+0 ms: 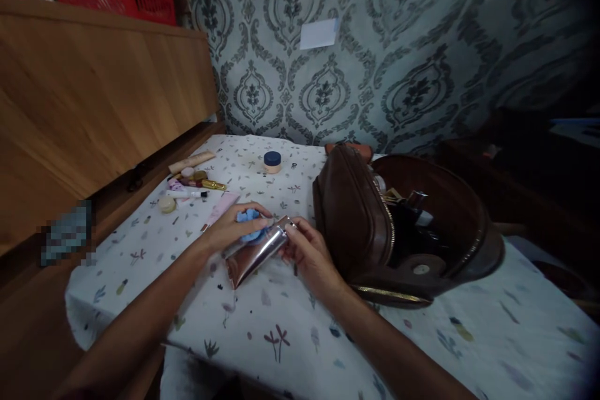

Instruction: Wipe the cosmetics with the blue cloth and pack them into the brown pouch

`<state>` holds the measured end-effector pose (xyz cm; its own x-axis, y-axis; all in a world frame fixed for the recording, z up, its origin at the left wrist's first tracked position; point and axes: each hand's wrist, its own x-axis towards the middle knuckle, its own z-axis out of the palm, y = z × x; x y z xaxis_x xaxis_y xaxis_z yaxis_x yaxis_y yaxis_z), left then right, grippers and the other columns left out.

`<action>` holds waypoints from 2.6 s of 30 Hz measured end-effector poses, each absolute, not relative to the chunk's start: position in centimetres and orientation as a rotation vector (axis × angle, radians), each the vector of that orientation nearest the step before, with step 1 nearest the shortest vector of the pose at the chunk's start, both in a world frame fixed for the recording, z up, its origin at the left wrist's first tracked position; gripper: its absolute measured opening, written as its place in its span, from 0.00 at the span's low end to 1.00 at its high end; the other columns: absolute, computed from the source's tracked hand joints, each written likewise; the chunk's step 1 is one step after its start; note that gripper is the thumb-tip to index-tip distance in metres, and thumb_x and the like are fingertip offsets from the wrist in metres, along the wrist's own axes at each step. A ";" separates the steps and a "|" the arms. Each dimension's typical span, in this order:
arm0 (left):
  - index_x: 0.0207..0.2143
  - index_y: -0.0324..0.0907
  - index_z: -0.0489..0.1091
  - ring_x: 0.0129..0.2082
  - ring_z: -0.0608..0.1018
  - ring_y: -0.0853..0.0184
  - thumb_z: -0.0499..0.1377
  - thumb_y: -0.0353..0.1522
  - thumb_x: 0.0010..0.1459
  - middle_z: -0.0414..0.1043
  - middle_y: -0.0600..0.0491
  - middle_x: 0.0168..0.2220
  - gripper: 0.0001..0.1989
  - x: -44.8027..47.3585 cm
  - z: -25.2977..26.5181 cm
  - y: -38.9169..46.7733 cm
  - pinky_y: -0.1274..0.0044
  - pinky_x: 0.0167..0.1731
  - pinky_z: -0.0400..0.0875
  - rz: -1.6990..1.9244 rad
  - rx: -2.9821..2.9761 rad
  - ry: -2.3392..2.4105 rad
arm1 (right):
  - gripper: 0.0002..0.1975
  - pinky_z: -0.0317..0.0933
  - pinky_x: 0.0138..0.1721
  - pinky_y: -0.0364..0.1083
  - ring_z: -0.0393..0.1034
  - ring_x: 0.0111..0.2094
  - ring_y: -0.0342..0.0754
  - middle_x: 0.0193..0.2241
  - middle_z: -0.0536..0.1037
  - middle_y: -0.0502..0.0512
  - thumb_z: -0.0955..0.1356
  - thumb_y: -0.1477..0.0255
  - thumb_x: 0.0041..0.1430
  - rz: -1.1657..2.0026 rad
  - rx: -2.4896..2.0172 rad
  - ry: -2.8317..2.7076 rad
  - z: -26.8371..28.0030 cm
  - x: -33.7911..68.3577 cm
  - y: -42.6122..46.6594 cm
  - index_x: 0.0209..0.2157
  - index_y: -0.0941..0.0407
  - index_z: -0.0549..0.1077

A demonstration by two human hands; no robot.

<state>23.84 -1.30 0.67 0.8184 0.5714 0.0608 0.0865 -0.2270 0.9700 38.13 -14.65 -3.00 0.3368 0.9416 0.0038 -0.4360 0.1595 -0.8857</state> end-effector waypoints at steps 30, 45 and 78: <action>0.39 0.42 0.75 0.41 0.78 0.62 0.57 0.42 0.63 0.78 0.52 0.39 0.14 23.1 1.6 -0.9 0.73 0.43 0.69 0.666 2.316 0.607 | 0.23 0.71 0.35 0.45 0.75 0.29 0.44 0.33 0.76 0.46 0.76 0.61 0.51 0.917 -0.947 -0.741 -3.7 38.3 -14.5 0.47 0.52 0.72; 0.51 0.40 0.71 0.44 0.78 0.58 0.54 0.40 0.68 0.77 0.45 0.44 0.17 23.4 0.7 -1.5 0.67 0.46 0.72 0.858 2.908 0.245 | 0.25 0.67 0.26 0.43 0.75 0.23 0.45 0.24 0.77 0.45 0.76 0.54 0.49 0.905 -1.005 -0.607 -4.0 37.9 -14.3 0.37 0.51 0.62; 0.40 0.41 0.72 0.33 0.71 0.68 0.59 0.42 0.60 0.71 0.56 0.32 0.14 23.5 -0.1 1.1 0.78 0.36 0.68 1.120 1.865 0.810 | 0.22 0.63 0.23 0.39 0.73 0.25 0.43 0.27 0.80 0.53 0.80 0.56 0.43 1.375 -0.932 -0.515 -3.3 37.4 -14.7 0.32 0.55 0.73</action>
